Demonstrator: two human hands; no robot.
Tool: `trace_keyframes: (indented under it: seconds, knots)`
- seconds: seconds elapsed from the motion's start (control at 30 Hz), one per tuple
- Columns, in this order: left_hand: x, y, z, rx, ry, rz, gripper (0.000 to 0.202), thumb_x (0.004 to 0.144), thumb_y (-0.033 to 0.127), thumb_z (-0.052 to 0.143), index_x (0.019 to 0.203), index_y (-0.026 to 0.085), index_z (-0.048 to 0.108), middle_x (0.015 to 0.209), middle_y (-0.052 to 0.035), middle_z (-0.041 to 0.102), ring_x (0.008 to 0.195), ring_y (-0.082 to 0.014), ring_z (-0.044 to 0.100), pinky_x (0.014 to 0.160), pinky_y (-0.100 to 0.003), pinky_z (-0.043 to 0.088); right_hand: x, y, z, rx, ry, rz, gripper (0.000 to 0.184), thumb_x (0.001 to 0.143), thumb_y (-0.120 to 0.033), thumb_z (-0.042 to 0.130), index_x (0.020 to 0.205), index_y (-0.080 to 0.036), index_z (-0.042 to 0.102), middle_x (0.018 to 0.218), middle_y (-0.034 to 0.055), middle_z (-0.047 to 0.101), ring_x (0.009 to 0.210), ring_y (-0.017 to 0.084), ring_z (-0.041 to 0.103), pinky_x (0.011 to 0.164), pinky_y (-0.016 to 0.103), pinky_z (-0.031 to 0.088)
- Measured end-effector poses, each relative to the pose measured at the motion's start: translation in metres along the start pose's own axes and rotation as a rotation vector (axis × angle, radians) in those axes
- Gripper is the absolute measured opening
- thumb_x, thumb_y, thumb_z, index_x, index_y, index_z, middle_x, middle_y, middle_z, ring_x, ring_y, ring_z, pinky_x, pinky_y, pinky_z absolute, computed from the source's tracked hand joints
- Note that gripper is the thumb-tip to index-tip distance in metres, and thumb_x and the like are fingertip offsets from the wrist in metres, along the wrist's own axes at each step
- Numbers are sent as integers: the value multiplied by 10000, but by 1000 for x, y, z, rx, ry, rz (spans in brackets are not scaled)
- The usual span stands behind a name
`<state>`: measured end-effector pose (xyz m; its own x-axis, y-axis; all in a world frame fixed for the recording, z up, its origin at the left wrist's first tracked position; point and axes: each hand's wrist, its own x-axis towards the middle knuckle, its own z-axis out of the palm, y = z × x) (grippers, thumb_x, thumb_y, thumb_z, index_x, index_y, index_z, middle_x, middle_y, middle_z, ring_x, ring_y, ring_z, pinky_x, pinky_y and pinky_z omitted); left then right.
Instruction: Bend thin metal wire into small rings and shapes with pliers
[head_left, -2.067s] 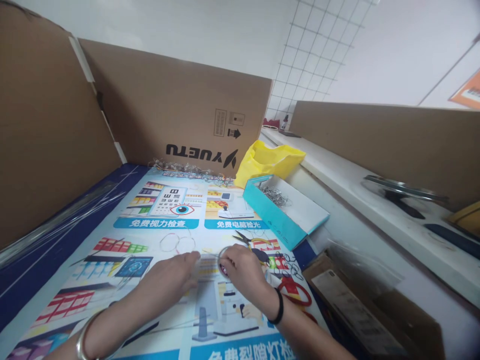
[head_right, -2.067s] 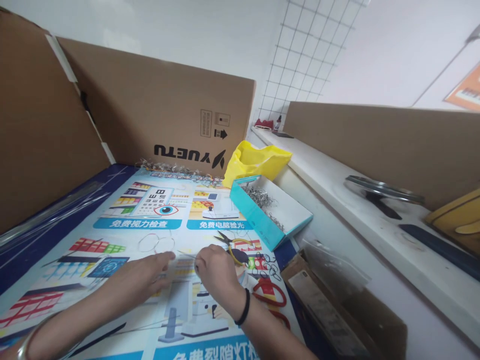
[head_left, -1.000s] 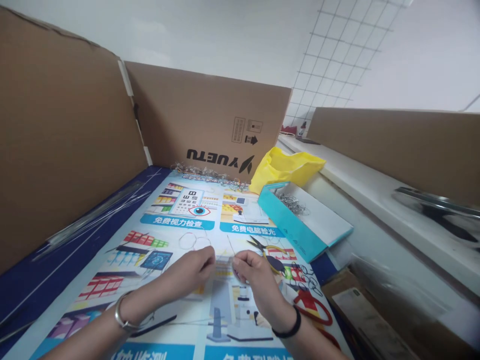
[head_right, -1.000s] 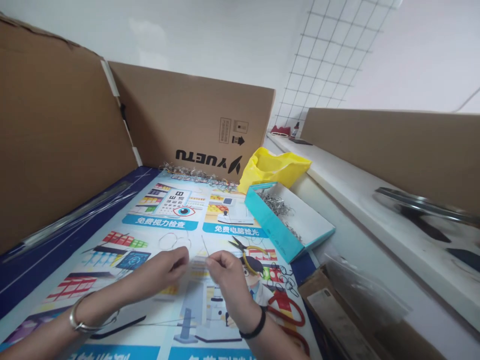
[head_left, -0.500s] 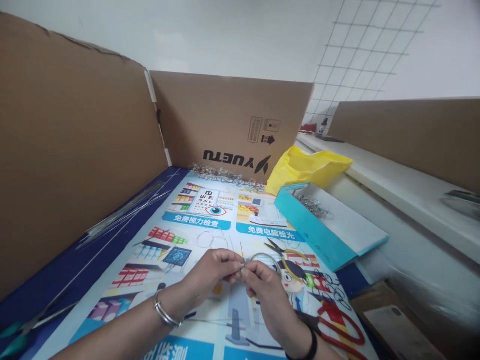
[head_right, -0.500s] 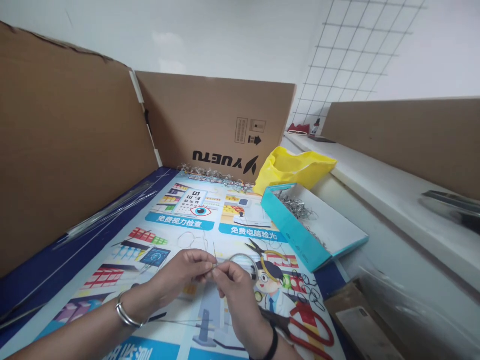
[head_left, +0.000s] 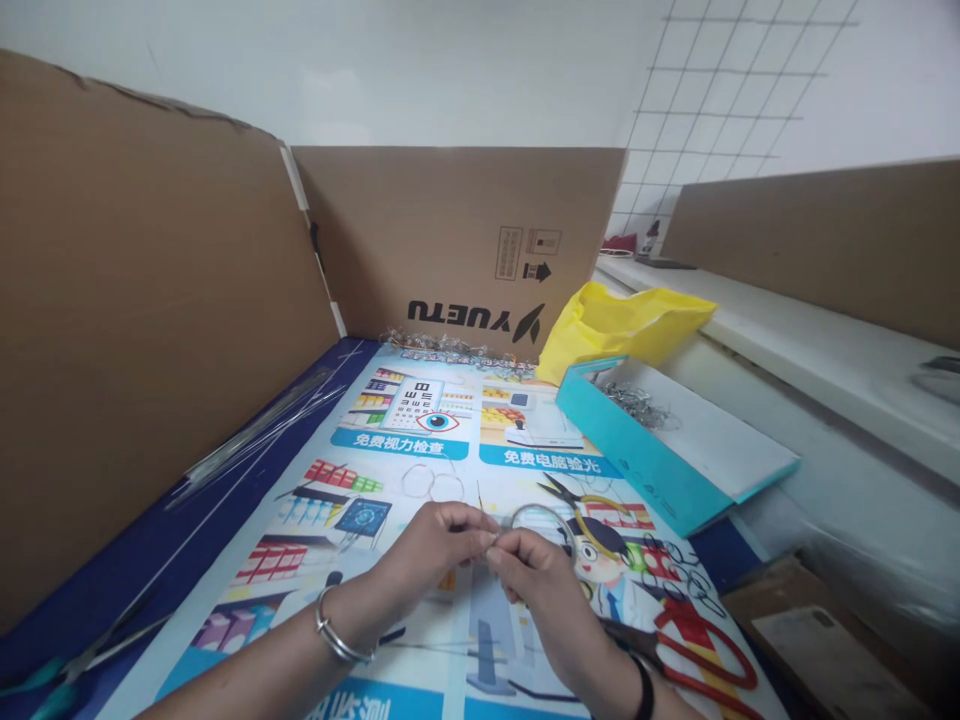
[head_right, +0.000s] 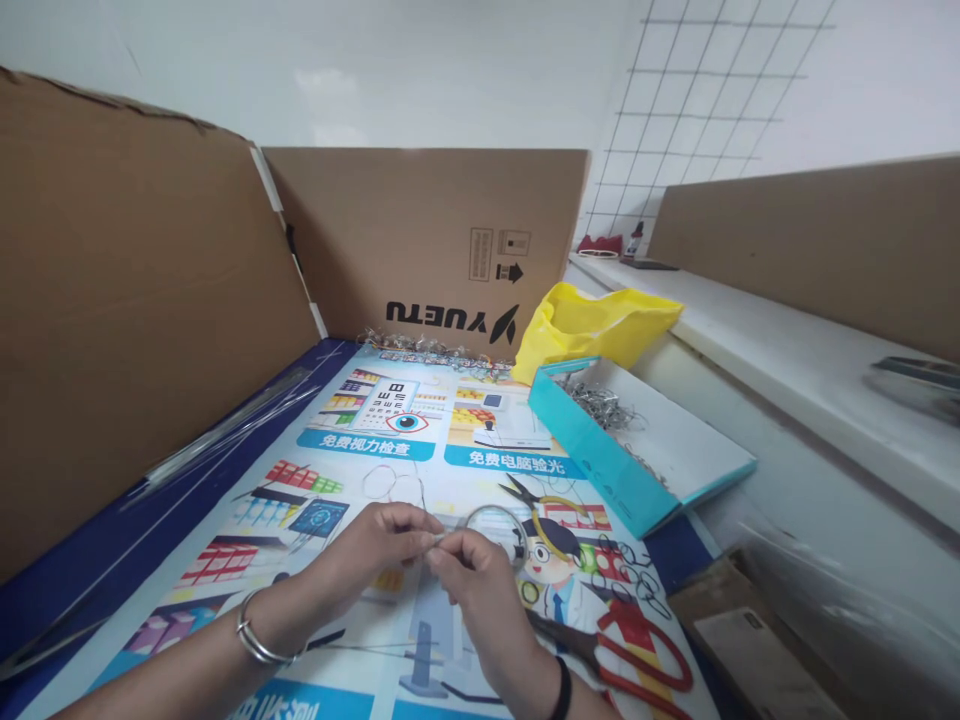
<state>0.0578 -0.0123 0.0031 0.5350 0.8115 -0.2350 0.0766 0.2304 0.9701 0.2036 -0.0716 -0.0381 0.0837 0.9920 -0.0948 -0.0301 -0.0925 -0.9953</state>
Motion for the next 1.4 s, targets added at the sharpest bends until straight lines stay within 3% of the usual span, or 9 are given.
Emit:
trace_keyframes:
  seconds: [0.23, 0.33, 0.53, 0.87, 1.03, 1.2, 1.4]
  knots:
    - [-4, -10, 6, -217, -34, -30, 246, 615, 363, 768, 668, 134, 694, 587, -5, 580, 535, -88, 426, 544, -230, 320, -3, -3, 2, 4, -17, 28, 282, 720, -398, 632, 597, -179, 503, 509, -46, 440, 503, 95, 357, 506, 246, 273]
    - [-5, -6, 7, -198, -20, 4, 239, 666, 364, 732, 714, 132, 701, 571, 5, 554, 533, -85, 421, 546, -224, 321, -5, -5, 2, 6, -33, -4, 300, 727, -420, 632, 601, -181, 503, 522, -45, 436, 517, 98, 360, 517, 247, 280]
    - [-5, 11, 1, -77, 140, 156, 140, 692, 271, 695, 743, 142, 679, 574, 21, 560, 565, -96, 465, 589, -224, 371, -7, -3, 1, -39, -68, -4, 277, 741, -415, 619, 630, -180, 526, 541, -45, 427, 530, 102, 364, 520, 246, 281]
    - [-4, 10, -3, -18, 148, 170, 106, 706, 248, 662, 734, 146, 659, 640, 8, 602, 549, -94, 475, 586, -235, 386, -5, -6, -2, -75, -35, 6, 291, 715, -439, 634, 614, -178, 551, 536, -38, 424, 532, 111, 371, 520, 253, 287]
    - [-4, 11, -2, -8, 219, 180, 102, 709, 250, 667, 749, 156, 657, 634, 25, 575, 538, -92, 466, 571, -231, 382, -7, -7, -3, -60, -3, -1, 273, 727, -417, 637, 612, -184, 554, 534, -36, 434, 545, 116, 377, 534, 254, 294]
    - [-6, 9, -1, -92, 230, 264, 134, 751, 298, 652, 770, 166, 631, 681, 18, 582, 555, -90, 458, 584, -235, 376, -6, -6, -1, -49, -12, -10, 293, 724, -436, 640, 603, -188, 543, 533, -37, 426, 540, 114, 364, 528, 255, 285]
    - [-4, 7, -6, -139, 260, 307, 188, 828, 347, 577, 765, 170, 562, 726, 13, 589, 538, -76, 446, 559, -223, 356, -7, -5, -4, -67, 92, 3, 294, 724, -464, 633, 638, -190, 572, 532, -36, 424, 534, 116, 359, 511, 256, 270]
